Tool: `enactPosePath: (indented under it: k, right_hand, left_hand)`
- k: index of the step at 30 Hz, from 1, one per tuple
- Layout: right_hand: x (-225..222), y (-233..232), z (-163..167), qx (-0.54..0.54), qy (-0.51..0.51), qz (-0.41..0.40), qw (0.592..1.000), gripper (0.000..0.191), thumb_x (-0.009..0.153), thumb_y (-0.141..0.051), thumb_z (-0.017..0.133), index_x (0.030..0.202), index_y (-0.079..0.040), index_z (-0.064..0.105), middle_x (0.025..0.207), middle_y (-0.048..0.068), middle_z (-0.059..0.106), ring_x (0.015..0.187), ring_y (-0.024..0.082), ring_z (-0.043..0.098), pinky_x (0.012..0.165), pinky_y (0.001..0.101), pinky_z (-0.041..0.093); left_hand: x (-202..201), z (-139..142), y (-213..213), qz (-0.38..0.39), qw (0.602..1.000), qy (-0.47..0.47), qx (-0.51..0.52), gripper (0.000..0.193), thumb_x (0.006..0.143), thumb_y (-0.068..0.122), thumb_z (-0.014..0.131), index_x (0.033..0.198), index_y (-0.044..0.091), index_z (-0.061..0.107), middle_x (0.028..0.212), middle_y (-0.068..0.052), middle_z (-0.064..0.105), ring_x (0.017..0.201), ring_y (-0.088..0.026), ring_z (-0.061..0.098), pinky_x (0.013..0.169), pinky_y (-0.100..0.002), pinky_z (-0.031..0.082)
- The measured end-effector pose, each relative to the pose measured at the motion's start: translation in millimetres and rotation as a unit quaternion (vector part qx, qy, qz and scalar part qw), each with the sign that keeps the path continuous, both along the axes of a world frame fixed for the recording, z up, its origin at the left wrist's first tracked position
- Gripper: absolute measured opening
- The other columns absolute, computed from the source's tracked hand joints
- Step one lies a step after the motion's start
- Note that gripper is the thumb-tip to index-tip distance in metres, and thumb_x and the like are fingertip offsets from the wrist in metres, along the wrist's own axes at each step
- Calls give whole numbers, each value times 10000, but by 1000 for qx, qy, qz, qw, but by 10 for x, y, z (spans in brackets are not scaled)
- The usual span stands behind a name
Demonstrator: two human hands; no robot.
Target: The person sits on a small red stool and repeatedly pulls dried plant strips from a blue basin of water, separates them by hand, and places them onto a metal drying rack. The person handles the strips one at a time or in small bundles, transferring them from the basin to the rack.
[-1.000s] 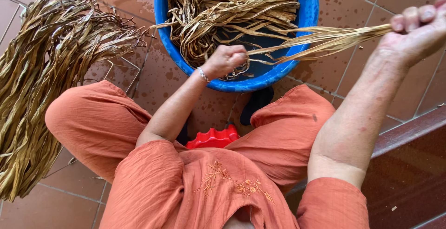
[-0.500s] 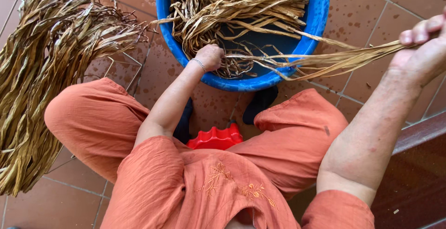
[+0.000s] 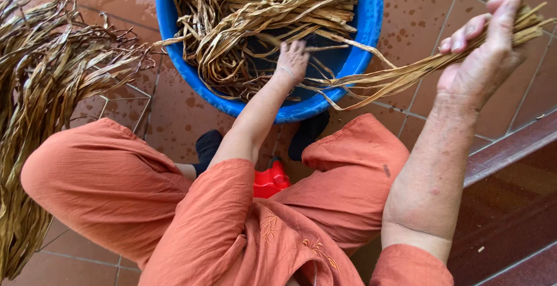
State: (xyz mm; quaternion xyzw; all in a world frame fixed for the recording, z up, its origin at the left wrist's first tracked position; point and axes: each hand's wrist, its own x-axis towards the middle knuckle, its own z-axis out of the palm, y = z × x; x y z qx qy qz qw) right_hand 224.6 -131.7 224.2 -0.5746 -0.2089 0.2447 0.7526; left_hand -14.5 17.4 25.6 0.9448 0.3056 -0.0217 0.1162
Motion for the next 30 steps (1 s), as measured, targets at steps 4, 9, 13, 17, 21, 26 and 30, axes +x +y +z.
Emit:
enactPosePath:
  k: [4,9,13,17,21,26,30]
  right_hand:
    - [-129,6,80,3,6,14,1000,160,1141,-133,782,1150,-33,657,671,19,470,542,144,490,485,322,426]
    - [-408,61,316,-39,76,68,994,111,1105,-137,731,1127,-34,692,678,-3,483,521,103,463,467,286,410]
    - [-729,148,565,-111,23,79,990,186,1081,-224,663,1063,-43,696,786,51,665,545,97,558,447,263,450]
    - [-1048,127,799,-40,0,173,984,201,1068,-234,666,1065,-34,671,954,103,737,652,119,643,474,265,472]
    - [-1214,97,933,16,-26,133,991,159,1045,-146,689,1050,12,710,902,125,727,607,99,561,478,254,432]
    - [-1260,125,955,12,-8,136,991,112,1007,-70,653,1028,17,720,914,108,745,621,98,587,487,251,440]
    - [-1313,158,893,-28,-6,155,988,143,1061,-117,671,1096,-6,752,869,29,661,655,63,549,553,215,440]
  left_hand:
    - [-130,39,-90,92,981,52,-163,304,843,281,677,1102,134,735,1218,-131,634,1224,-319,490,1056,-550,307]
    - [-503,568,-200,129,939,-251,-196,148,909,238,686,925,130,785,953,-71,736,956,-249,645,934,-465,440]
    - [-683,1235,-366,96,836,-469,-267,113,971,152,690,1012,73,758,972,-65,750,913,-181,707,841,-328,560]
    - [-709,1760,-666,74,743,-537,-393,137,1009,125,658,1072,33,738,1030,-36,748,977,-94,688,877,-281,567]
    - [-626,2041,-879,29,705,-549,-448,146,1040,135,630,1095,27,711,1017,-30,733,947,-68,679,847,-252,582]
    - [-386,2273,-741,72,629,-544,-550,241,997,170,621,1190,79,509,918,-6,670,749,-60,658,659,-263,601]
    - [-76,2369,-543,57,775,-512,-367,207,1032,210,563,1100,45,666,788,-104,712,687,-179,690,615,-337,566]
